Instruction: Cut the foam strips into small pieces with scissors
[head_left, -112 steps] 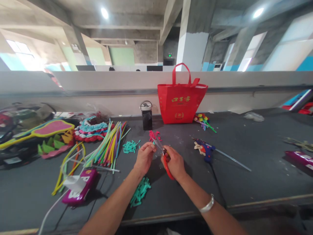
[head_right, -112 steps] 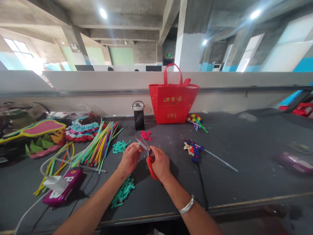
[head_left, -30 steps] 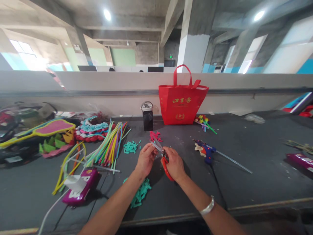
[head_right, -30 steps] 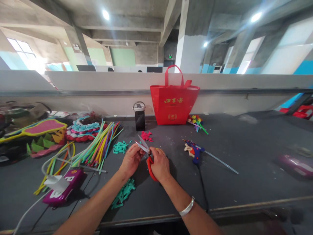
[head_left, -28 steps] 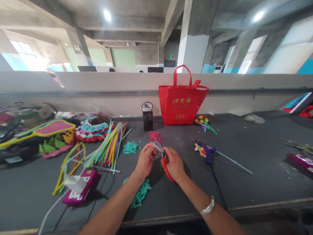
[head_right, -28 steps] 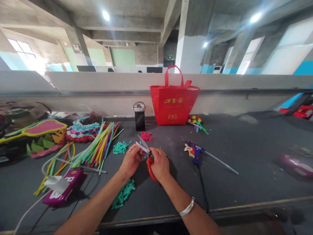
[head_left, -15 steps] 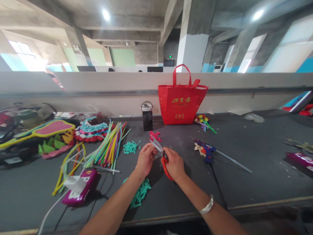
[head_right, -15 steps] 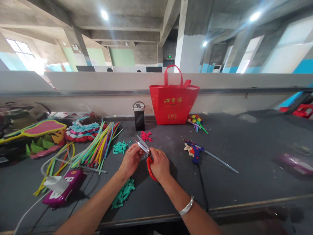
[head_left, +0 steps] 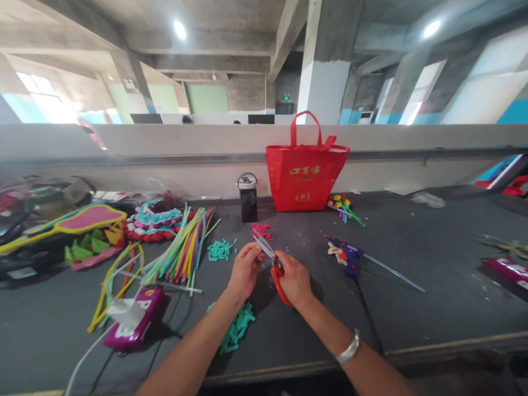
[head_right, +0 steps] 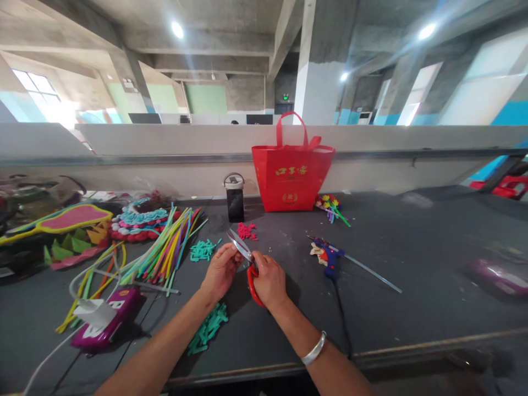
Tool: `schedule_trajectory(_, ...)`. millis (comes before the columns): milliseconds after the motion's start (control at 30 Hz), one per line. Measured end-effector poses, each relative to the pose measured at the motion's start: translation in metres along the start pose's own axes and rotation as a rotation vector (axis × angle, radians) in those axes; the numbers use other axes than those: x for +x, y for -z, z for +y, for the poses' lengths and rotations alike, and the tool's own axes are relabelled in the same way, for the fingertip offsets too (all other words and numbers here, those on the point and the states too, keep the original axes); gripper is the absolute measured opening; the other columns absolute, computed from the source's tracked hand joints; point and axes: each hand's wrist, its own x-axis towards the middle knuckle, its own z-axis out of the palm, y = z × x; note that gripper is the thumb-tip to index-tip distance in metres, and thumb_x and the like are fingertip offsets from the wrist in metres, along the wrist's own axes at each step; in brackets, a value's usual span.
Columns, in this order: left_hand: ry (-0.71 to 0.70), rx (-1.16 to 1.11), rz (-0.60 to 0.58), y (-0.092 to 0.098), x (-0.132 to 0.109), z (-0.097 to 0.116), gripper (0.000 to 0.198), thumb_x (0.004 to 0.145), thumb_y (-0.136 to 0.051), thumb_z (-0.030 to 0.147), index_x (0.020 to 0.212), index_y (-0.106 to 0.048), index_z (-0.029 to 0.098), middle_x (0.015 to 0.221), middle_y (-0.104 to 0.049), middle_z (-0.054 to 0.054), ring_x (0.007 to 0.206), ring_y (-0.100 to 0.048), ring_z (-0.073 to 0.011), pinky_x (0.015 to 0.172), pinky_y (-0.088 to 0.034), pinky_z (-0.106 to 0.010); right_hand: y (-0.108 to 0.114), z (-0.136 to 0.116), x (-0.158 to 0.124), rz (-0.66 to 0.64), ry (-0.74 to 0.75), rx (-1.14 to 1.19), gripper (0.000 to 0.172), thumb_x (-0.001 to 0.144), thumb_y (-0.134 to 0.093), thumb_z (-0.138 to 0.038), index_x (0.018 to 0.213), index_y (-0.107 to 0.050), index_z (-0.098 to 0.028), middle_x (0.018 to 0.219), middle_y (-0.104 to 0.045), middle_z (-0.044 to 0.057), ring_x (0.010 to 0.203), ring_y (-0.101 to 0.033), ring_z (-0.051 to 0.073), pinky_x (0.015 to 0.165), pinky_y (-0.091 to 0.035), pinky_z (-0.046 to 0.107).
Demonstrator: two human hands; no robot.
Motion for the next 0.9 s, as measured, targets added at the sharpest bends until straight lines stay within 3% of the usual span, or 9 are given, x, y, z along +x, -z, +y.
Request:
schedule_trajectory(500,-0.022,-0.006,0.009,-0.0023,0.0016,0.0018,0.014,0.071,-0.072,0.027,0.073,-0.063,0.016,0.064,-0.052,0.004,0.059,-0.046,-0.0070,0.062,-0.038,-0.020,0.0012,0.0046,0.0013,0.071,-0.019,0.029,0.035,0.079,-0.053,-0.017,0.114,-0.059,-0.021,0.092,-0.066,0.004,0.080,-0.059,0.016,0.076,-0.044,0.024)
schedule_trajectory(667,-0.024,-0.009,-0.012,0.0004,0.0023,-0.0004,0.013,0.073,-0.070,0.027,0.073,-0.063,0.016,0.063,-0.052,0.004,0.060,-0.047,-0.0074,0.063,-0.038,-0.021,0.0032,0.0004,0.0009,0.022,0.010,-0.001,0.041,0.077,-0.055,-0.012,0.116,-0.059,-0.023,0.097,-0.066,0.004,0.088,-0.059,0.017,0.078,-0.044,0.025)
schedule_trajectory(900,-0.031,0.006,-0.017,0.0009,0.0016,0.0000,0.014,0.073,-0.070,0.028,0.073,-0.062,0.016,0.063,-0.052,0.003,0.059,-0.047,-0.0080,0.062,-0.038,-0.021,0.0045,-0.0011,0.0003,0.004,0.003,-0.037,0.040,0.076,-0.055,-0.013,0.115,-0.060,-0.024,0.091,-0.066,0.003,0.085,-0.059,0.017,0.075,-0.043,0.024)
